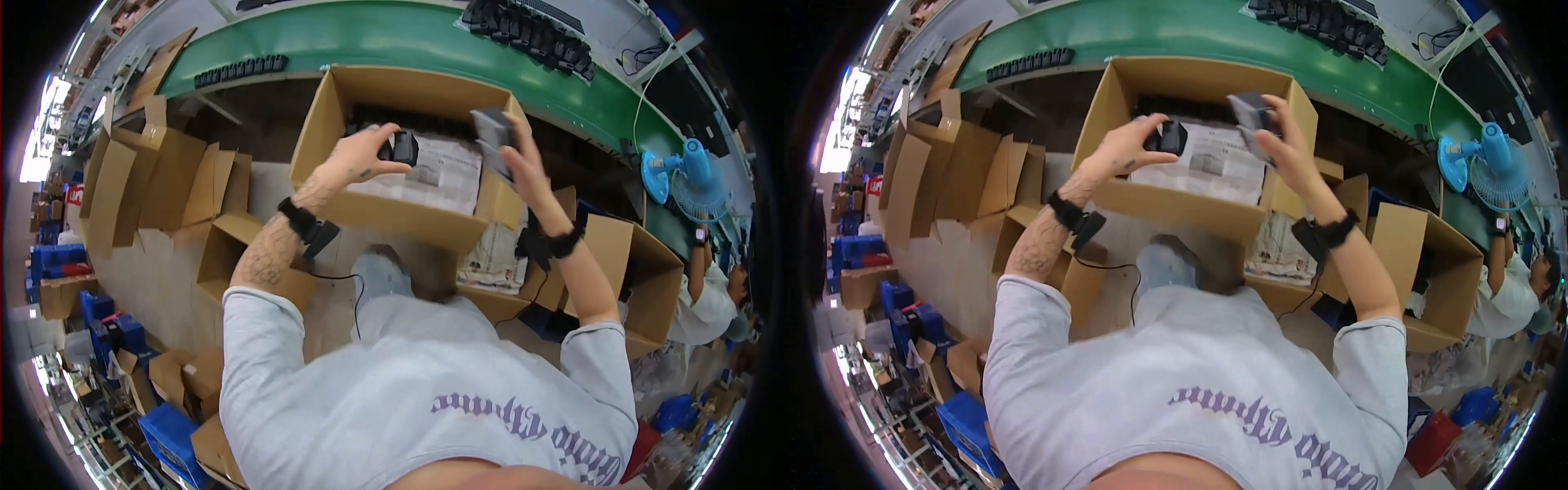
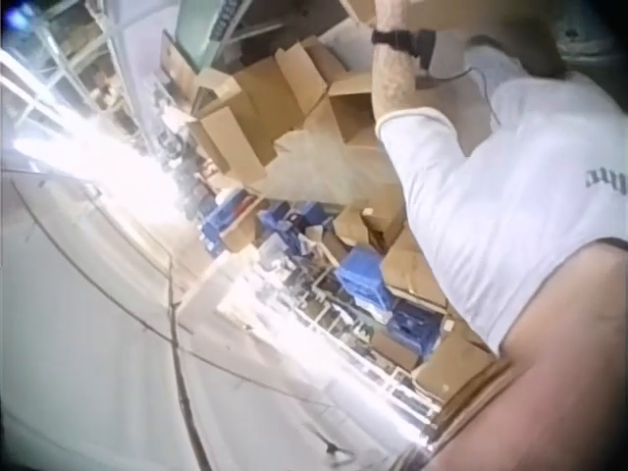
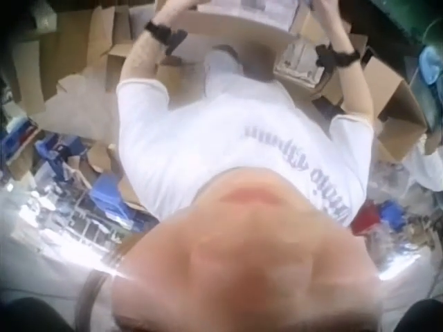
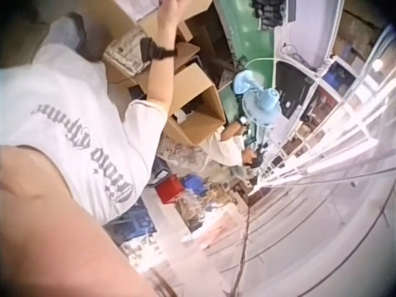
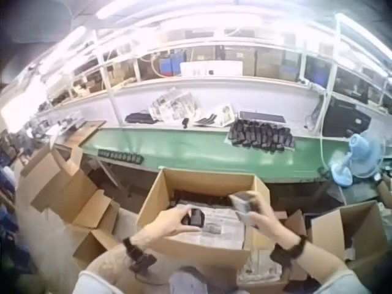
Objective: Packing small electronic parts and documents into cardboard boxes at a warehouse workstation.
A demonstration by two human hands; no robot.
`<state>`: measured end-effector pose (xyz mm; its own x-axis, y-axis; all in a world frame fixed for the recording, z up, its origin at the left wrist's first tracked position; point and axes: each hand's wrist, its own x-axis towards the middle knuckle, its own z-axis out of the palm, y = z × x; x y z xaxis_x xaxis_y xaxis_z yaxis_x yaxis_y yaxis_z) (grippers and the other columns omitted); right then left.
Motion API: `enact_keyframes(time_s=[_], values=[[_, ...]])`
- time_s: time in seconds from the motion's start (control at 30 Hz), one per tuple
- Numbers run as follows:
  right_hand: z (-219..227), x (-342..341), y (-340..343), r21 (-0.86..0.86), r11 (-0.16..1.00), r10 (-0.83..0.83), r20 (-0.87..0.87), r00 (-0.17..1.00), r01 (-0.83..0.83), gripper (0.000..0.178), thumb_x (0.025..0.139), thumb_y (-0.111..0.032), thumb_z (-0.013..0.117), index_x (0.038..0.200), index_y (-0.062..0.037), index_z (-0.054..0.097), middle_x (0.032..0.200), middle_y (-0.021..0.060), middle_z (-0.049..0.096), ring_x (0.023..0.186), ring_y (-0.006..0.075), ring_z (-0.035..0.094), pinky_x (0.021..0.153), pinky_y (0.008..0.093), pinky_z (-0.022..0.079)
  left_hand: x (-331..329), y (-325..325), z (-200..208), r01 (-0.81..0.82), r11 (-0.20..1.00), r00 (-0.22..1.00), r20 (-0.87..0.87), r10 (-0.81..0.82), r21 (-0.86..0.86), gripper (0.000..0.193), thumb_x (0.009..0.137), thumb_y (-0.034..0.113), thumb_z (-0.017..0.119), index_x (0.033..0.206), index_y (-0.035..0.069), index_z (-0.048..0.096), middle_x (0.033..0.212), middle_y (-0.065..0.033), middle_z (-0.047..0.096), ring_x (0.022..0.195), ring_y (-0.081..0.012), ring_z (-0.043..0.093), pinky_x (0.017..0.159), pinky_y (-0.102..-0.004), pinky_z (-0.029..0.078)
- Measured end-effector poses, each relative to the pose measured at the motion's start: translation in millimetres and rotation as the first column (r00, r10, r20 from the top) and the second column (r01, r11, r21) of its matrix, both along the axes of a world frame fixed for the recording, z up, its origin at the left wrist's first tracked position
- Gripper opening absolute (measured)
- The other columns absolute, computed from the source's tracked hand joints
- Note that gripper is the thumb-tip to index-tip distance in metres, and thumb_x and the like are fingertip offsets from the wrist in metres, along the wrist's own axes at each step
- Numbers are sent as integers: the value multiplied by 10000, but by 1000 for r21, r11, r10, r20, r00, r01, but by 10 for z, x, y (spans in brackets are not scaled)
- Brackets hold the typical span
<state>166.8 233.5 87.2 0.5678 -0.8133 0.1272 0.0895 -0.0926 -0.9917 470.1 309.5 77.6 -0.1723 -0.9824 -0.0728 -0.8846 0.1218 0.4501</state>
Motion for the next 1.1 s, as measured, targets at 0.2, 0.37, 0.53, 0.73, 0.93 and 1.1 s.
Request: enact_keyframes(time_s=[0.2, 0.37, 0.53, 0.73, 0.93, 1.1], values=[[-1228, 1070, -798, -175, 984, -106, -497, 861, 21, 681, 823, -454, 667, 1308, -46, 417, 1171, 202, 584, 1045, 306, 588, 883, 357, 448, 704, -1083, -1219, 130, 967, 958, 223, -179, 221, 742, 721, 612, 682, 1248, 127, 487, 1128, -195, 579, 997, -368, 604, 818, -459, 494], [-1979, 1583, -1216, -280, 942, -151, -845, 514, -183, 759, 750, -513, 684, 1300, -53, 433, 1140, 214, 602, 1062, 378, 572, 871, 443, 444, 1148, -1394, -2226, 84, 953, 965, 213, -150, 292, 755, 684, 604, 714, 1254, 159, 494, 1154, -162, 586, 1031, -342, 608, 818, -435, 506], [-2676, 1721, -1389, -329, 864, -198, -918, 344, -382, 810, 740, -576, 659, 1319, -54, 438, 1144, 189, 590, 1058, 351, 568, 841, 456, 424, 1201, -1590, -2828, 143, 967, 967, 179, -183, 212, 792, 722, 605, 672, 1340, 165, 446, 1308, -167, 506, 1089, -334, 582, 808, -460, 503], [-3180, 1759, -1661, -302, 826, -167, -938, 305, -476, 763, 791, -584, 599, 1315, -50, 448, 1136, 181, 574, 1066, 327, 541, 887, 449, 387, 1326, -1864, -3296, 245, 961, 955, 139, -262, 128, 723, 724, 579, 675, 1298, 180, 493, 1209, -136, 545, 1101, -298, 555, 815, -440, 483], [-3419, 1817, -1720, -397, 712, -238, -912, 334, -579, 704, 800, -596, 577, 1285, -94, 486, 1078, 139, 567, 1026, 291, 539, 869, 466, 414, 1454, -1913, -3532, 226, 974, 950, 215, -226, 24, 693, 706, 548, 696, 1287, 224, 502, 1171, -87, 571, 1060, -258, 557, 796, -433, 464], [-3618, 1756, -1711, -464, 712, -263, -872, 412, -527, 681, 776, -572, 615, 1273, -122, 496, 1085, 106, 556, 1021, 282, 525, 856, 436, 434, 1419, -1894, -3669, 208, 978, 940, 280, -196, -16, 663, 714, 588, 661, 1266, 242, 532, 1145, -83, 580, 1025, -255, 571, 774, -427, 469]])
